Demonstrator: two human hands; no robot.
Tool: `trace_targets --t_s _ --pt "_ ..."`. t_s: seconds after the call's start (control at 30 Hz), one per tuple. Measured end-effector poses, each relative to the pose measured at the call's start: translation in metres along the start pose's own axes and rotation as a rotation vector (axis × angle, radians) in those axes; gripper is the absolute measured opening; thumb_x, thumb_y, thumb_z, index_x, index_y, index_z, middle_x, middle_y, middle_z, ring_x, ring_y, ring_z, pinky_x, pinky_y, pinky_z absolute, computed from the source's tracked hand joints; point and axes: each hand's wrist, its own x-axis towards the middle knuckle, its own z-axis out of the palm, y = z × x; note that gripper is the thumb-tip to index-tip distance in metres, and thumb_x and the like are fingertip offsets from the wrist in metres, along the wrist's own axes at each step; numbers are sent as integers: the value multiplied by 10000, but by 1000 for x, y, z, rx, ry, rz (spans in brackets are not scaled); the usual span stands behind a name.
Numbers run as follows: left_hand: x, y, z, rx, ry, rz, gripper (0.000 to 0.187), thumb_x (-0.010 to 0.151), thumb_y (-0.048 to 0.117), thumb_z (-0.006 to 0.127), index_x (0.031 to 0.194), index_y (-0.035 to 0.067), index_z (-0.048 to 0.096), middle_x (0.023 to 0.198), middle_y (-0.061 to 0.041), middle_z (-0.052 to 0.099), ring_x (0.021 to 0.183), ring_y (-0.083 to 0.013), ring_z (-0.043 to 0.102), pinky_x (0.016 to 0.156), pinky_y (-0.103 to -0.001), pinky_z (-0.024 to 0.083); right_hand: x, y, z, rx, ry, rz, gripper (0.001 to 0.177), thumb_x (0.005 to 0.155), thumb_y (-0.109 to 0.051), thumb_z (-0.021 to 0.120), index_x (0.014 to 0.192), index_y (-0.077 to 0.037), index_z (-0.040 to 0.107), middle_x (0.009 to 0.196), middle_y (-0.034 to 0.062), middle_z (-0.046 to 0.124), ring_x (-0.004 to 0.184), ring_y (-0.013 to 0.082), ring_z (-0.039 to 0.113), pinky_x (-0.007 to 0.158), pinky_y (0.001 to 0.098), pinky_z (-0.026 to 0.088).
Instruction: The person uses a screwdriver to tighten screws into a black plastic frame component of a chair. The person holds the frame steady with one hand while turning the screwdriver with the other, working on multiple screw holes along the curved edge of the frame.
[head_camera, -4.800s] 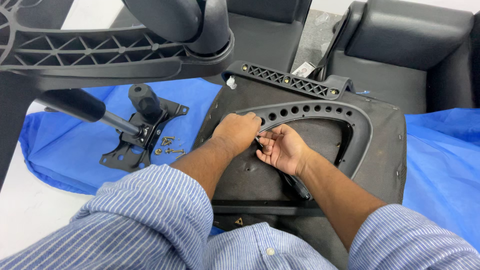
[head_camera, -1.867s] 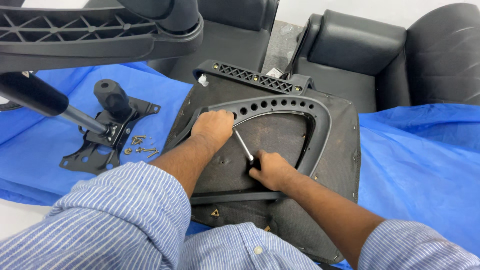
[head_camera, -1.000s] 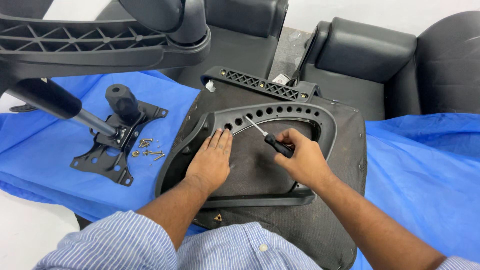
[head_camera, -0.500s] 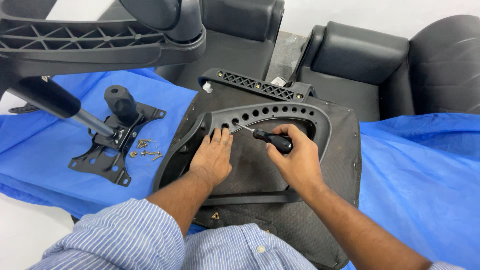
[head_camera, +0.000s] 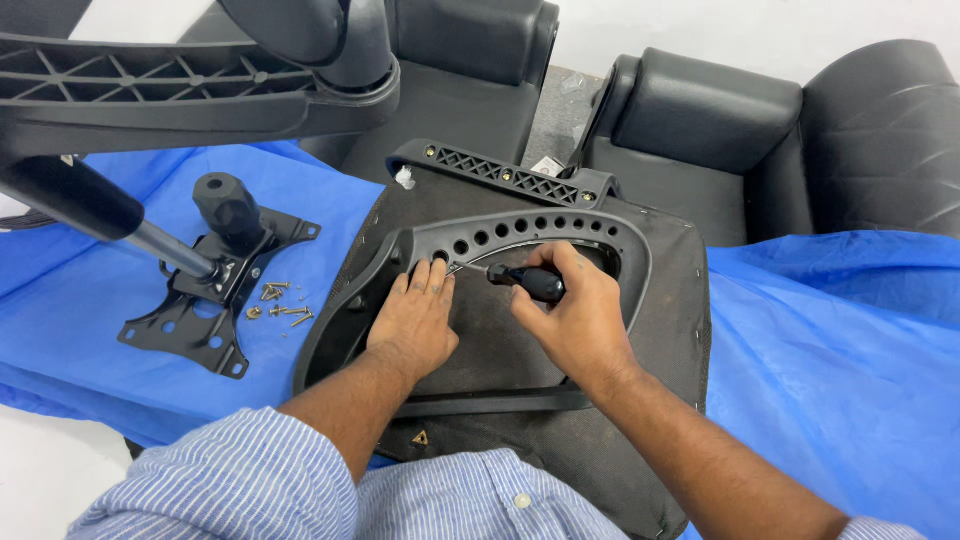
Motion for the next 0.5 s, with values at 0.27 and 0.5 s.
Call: trace_targets --t_s 0.27,0.5 --pt "-2 0 2 33 -50 13 745 970 383 500 1562 -6 270 1665 -208 142 1531 -321 153 1224 -460 201 7 -7 3 -58 -108 94 252 805 -147 755 972 -23 612 874 117 706 795 210 724 750 352 583" --pt "-2 -1 -1 40 -52 25 739 969 387 502 1558 1 277 1660 -216 138 1528 -332 154 1221 -467 205 11 -10 4 -56 -135 146 262 800 -154 760 978 -25 617 882 111 706 787 207 729 743 351 589"
